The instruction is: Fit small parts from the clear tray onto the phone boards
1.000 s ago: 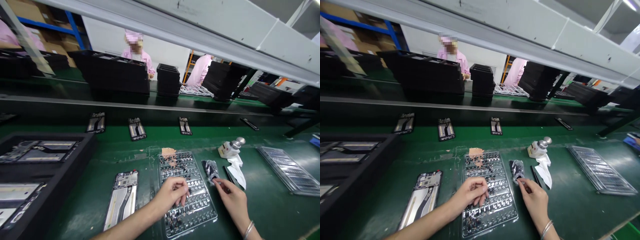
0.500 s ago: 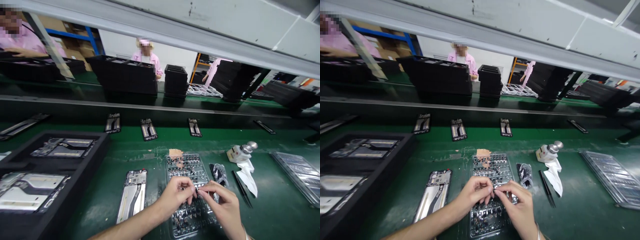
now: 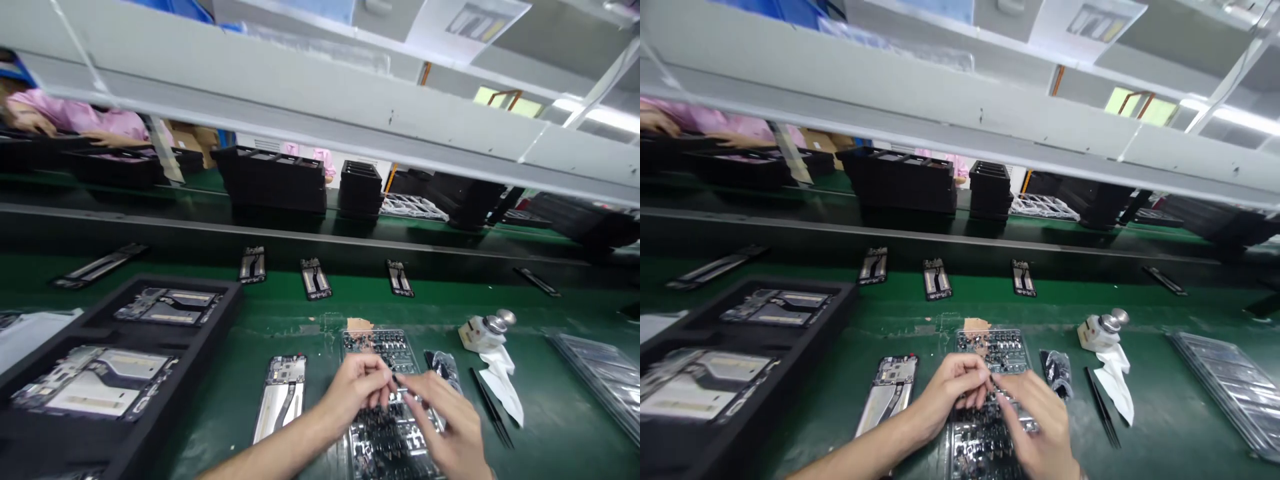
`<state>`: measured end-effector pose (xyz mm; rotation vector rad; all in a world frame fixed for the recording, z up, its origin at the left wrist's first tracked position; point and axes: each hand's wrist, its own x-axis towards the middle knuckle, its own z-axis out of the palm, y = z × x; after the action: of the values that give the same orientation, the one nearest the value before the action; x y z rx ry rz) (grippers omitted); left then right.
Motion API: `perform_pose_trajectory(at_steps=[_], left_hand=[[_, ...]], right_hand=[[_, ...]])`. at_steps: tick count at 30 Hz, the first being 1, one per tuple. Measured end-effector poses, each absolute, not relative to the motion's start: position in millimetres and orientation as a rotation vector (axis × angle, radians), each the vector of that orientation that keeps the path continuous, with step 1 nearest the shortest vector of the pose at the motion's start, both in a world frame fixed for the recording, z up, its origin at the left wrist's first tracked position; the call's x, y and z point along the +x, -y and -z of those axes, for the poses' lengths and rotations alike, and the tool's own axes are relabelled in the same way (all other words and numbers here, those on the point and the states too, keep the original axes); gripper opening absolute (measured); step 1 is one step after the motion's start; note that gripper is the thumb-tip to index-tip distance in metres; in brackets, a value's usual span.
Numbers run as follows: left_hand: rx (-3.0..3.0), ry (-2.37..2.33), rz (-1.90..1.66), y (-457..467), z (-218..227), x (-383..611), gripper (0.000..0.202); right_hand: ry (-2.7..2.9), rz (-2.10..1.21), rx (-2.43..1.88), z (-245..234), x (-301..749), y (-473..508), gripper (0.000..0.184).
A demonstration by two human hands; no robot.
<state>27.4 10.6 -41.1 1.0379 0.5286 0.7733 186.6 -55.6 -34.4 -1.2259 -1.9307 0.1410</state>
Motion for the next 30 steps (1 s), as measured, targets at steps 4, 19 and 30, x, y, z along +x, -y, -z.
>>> perform_pose_trajectory(at_steps=[4,19,30], left_hand=[[1.028,-0.556,-1.144,-40.5,5.5,-1.9,0.023],[0.815,-0.671,-1.624,-84.1,-13.6,-76.2,0.022],[1.032,-0.668,-1.238,-42.8,18.1,1.2,0.027]], right_hand=[[1.833,-0.272,-1.765,22.8,163.1,-13.1,0.032],[1.695,-0.325,-1.958,48.2,71.3,-170.7,0.028],[1.664,-0.025,-1.469,32.6,149.0,20.1,0.055]])
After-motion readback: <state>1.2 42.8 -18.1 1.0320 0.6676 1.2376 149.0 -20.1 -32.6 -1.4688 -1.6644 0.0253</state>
